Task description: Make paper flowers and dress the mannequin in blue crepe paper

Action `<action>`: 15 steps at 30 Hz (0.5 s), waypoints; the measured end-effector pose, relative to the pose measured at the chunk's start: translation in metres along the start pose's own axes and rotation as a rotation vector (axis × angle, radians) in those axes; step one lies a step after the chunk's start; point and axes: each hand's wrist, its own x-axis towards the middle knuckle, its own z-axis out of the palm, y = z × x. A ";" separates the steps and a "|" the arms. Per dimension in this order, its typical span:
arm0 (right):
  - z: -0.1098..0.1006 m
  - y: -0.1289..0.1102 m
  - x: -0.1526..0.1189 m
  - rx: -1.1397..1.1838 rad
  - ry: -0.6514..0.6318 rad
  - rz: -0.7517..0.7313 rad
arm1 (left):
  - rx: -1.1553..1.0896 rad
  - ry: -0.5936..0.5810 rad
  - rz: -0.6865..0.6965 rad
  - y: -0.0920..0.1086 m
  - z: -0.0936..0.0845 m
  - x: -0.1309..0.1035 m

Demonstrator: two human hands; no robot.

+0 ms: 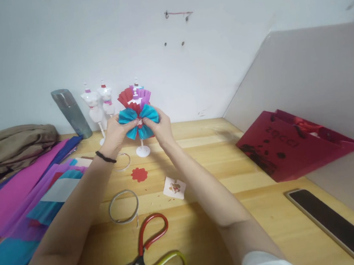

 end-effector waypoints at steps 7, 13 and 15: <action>-0.004 0.001 0.000 -0.037 -0.033 -0.010 | -0.002 -0.022 0.006 0.006 -0.005 -0.006; -0.005 0.001 -0.001 -0.003 -0.031 0.032 | -0.053 -0.016 -0.002 0.006 -0.013 -0.009; -0.006 0.001 -0.001 0.004 -0.021 0.041 | -0.060 0.014 -0.023 0.003 -0.016 -0.008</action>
